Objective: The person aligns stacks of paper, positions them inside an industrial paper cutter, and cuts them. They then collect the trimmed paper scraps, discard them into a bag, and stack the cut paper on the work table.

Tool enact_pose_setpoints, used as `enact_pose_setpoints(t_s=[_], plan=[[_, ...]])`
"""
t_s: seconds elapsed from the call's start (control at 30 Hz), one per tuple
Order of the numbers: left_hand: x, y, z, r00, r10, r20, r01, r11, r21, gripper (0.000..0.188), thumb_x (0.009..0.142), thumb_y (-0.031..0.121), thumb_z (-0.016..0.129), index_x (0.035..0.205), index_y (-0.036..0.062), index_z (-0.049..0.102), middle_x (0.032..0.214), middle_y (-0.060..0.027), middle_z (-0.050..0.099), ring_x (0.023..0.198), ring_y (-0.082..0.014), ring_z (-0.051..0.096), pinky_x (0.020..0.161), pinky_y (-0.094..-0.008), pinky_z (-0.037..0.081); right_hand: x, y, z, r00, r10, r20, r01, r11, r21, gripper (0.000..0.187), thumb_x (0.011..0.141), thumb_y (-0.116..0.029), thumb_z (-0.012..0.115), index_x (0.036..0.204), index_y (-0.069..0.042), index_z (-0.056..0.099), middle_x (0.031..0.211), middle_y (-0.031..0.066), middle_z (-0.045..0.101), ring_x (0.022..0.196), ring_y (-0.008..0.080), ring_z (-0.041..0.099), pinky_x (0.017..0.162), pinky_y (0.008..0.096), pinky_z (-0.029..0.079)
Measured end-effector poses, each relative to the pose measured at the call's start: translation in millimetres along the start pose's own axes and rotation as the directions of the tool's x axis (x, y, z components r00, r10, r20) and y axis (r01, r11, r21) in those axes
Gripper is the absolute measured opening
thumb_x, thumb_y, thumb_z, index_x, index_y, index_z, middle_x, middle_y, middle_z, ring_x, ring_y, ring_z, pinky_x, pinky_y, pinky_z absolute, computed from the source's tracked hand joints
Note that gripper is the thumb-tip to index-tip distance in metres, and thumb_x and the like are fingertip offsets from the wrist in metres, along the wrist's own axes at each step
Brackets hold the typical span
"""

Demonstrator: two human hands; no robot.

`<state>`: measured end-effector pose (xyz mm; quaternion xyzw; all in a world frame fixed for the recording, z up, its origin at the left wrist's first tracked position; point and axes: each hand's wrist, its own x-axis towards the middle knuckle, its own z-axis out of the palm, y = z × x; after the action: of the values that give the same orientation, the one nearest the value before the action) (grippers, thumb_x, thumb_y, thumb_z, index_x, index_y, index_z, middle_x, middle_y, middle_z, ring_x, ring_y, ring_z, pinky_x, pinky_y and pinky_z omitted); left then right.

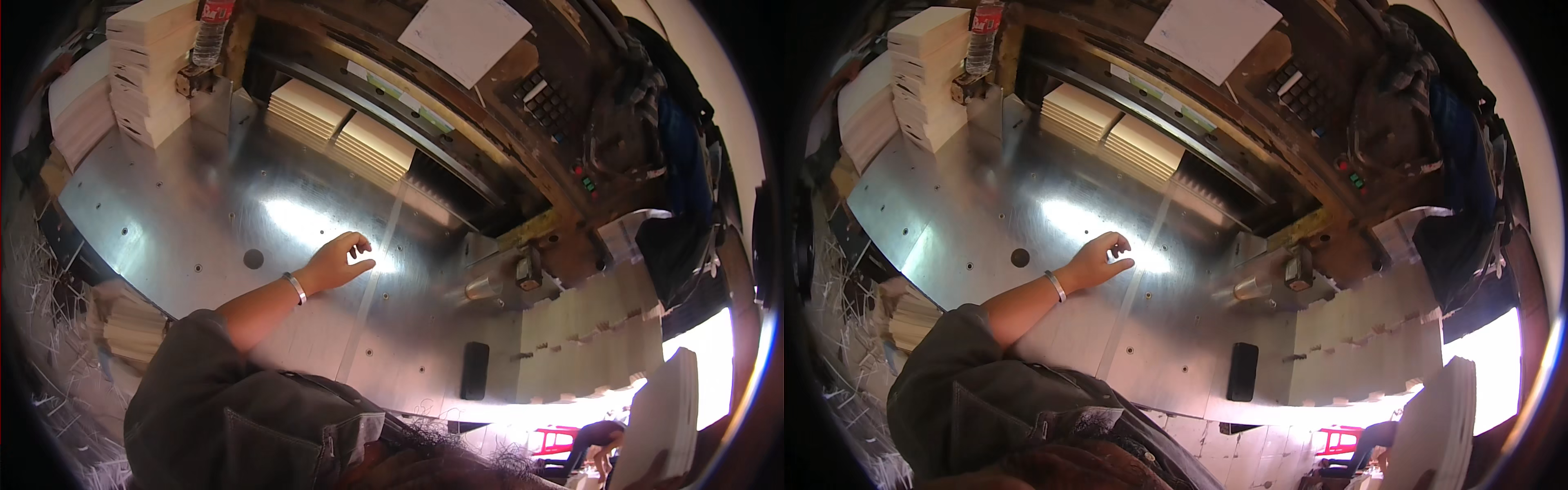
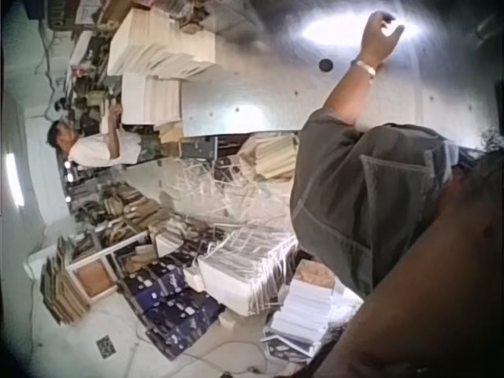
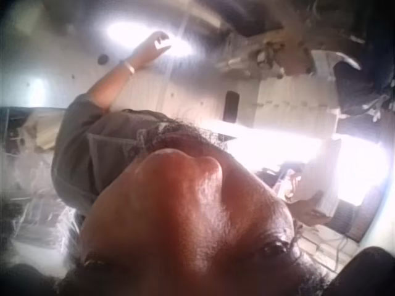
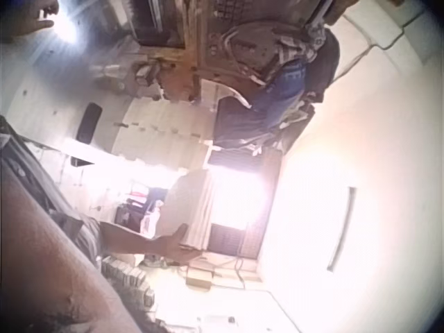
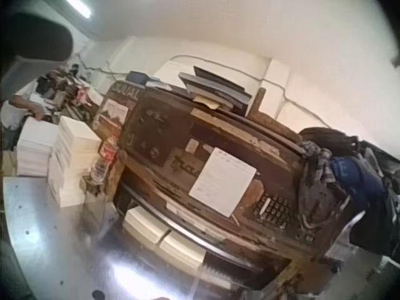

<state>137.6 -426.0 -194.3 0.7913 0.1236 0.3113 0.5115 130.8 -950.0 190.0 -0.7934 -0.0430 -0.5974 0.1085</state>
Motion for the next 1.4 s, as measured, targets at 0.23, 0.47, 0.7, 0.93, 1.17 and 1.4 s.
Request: enact_pose_setpoints(t_s=[0.23,0.47,0.7,0.93,1.17,1.4], plan=[[-15.2,105.0,3.8,0.881,0.324,0.345,-0.134,0.870,-0.475,0.132,0.068,0.062,0.087,0.162,0.0082,0.012,0.165,-0.0142,0.020,0.151,-0.0300,0.026,0.121,-0.0484,0.026,-99.9,-35.9,92.6,0.981,-0.051,0.185,-0.122,0.581,0.804,0.070,0.087,-0.031,0.071,0.142,0.006,0.047,0.130,0.0273,0.061,0.116,0.0399,0.063,0.097,0.0497,0.055],[-43.9,113.2,-45.5,0.911,0.266,0.316,0.018,0.739,-0.673,0.109,0.073,0.017,0.093,0.160,0.0102,0.026,0.119,-0.0049,0.067,0.114,-0.0192,0.064,0.107,-0.0395,0.045,-231.7,-101.6,242.7,0.747,-0.369,0.553,-0.664,-0.423,0.616,0.062,0.084,-0.019,0.064,0.138,0.009,0.049,0.135,0.0253,0.059,0.121,0.0405,0.061,0.104,0.0569,0.051],[-91.3,75.4,-88.8,0.994,0.038,0.103,0.004,0.925,-0.380,0.069,0.085,0.012,0.082,0.145,0.0056,0.048,0.128,-0.0066,0.064,0.115,-0.0164,0.062,0.105,-0.0365,0.047,-298.6,-196.3,257.0,0.512,-0.464,0.723,-0.857,-0.338,0.390,0.091,0.069,-0.031,0.084,0.142,0.006,0.045,0.133,0.0160,0.058,0.125,0.0273,0.056,0.108,0.0395,0.042],[-125.2,32.6,-87.1,0.992,-0.100,0.078,0.121,0.933,-0.340,0.073,0.086,0.011,0.079,0.149,0.0047,0.042,0.136,-0.0104,0.059,0.131,-0.0232,0.055,0.113,-0.0401,0.040,-328.8,-207.7,243.9,0.440,-0.611,0.657,-0.896,-0.255,0.363,0.095,0.068,-0.031,0.088,0.144,0.003,0.044,0.132,0.0115,0.057,0.124,0.0227,0.056,0.106,0.0368,0.043],[-106.6,28.0,-75.2,0.991,0.093,0.097,-0.086,0.993,-0.077,0.091,0.074,0.022,0.090,0.150,0.0039,0.042,0.152,-0.0119,0.047,0.134,-0.0247,0.051,0.112,-0.0380,0.041,-329.0,-206.2,230.5,0.266,-0.651,0.711,-0.899,0.099,0.428,0.086,0.069,-0.009,0.089,0.144,-0.002,0.048,0.133,0.0096,0.057,0.122,0.0212,0.057,0.104,0.0361,0.047],[-103.2,9.2,-78.7,0.962,0.196,0.187,-0.241,0.935,0.261,0.056,0.079,0.029,0.087,0.123,0.0022,0.066,0.122,-0.0143,0.070,0.110,-0.0319,0.068,0.096,-0.0406,0.052,-355.3,-203.3,247.6,0.181,-0.647,0.741,-0.906,0.184,0.382,0.064,0.074,-0.009,0.086,0.133,-0.003,0.060,0.135,0.0107,0.058,0.123,0.0226,0.058,0.103,0.0366,0.048]])
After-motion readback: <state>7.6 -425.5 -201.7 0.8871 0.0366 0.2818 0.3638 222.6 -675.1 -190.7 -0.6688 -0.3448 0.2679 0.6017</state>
